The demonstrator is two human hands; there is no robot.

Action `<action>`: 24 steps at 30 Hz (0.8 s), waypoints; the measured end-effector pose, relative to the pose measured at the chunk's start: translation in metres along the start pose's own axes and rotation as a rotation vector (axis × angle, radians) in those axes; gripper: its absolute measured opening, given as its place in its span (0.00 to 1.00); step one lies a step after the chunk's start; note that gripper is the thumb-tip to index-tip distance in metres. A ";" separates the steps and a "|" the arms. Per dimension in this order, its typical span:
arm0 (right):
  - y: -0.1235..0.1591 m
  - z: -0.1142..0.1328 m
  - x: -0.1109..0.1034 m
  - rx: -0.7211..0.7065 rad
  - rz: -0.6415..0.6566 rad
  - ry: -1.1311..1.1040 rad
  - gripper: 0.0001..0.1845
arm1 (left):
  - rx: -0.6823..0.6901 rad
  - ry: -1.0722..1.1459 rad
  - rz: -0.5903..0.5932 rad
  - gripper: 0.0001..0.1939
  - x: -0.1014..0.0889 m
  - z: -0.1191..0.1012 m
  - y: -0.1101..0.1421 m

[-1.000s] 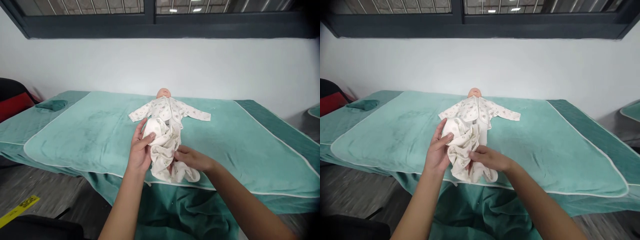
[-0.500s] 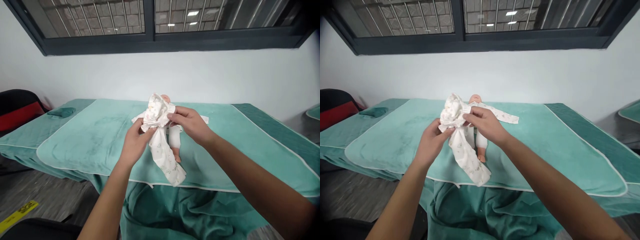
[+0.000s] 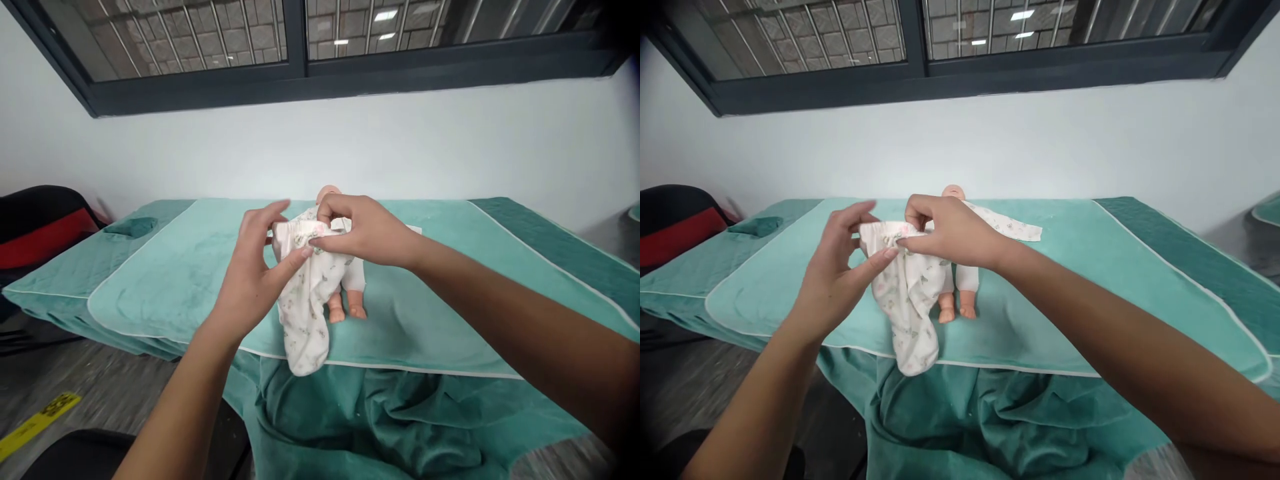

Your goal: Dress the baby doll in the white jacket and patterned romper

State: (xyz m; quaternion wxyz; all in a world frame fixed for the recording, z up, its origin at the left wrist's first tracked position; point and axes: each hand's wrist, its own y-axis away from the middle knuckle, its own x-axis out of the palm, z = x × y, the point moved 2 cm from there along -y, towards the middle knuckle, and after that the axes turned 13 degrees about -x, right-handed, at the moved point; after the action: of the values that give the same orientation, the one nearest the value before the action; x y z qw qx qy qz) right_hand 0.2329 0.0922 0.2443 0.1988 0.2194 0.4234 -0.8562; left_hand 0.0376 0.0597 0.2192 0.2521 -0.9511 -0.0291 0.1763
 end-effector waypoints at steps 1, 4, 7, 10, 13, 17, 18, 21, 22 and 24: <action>-0.002 0.000 0.000 0.005 -0.025 -0.049 0.11 | -0.005 0.018 0.031 0.18 0.002 -0.001 -0.001; -0.002 0.000 -0.001 0.015 -0.064 -0.180 0.12 | -0.069 0.181 0.038 0.07 0.006 -0.002 -0.005; 0.006 -0.003 -0.002 0.049 0.034 -0.200 0.15 | -0.095 0.484 -0.109 0.08 0.005 -0.001 -0.011; 0.011 -0.005 -0.004 0.091 0.068 -0.148 0.19 | -0.137 0.611 -0.156 0.09 0.004 0.002 -0.018; 0.007 -0.003 -0.006 0.100 -0.161 -0.197 0.19 | -0.294 0.469 0.015 0.11 0.009 0.004 -0.021; -0.001 -0.003 -0.007 0.107 -0.322 -0.295 0.14 | -0.441 0.219 0.319 0.13 0.019 0.004 -0.016; -0.001 -0.005 -0.008 0.107 -0.311 -0.311 0.14 | -0.430 0.232 0.304 0.12 0.020 0.003 -0.017; 0.006 -0.013 -0.006 0.136 -0.047 -0.373 0.15 | -0.351 0.364 0.105 0.08 0.019 0.004 -0.021; 0.010 -0.015 -0.005 0.165 0.094 -0.384 0.15 | -0.347 0.397 0.062 0.06 0.019 0.006 -0.023; 0.018 -0.018 -0.001 0.240 0.293 -0.395 0.15 | -0.394 0.437 0.069 0.07 0.022 0.012 -0.025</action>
State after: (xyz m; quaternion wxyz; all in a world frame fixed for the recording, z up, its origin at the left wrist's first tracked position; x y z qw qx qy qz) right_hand 0.2469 0.0967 0.2237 0.3718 0.1292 0.2357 -0.8886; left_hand 0.0545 0.0903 0.2153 0.0567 -0.9975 0.0247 -0.0332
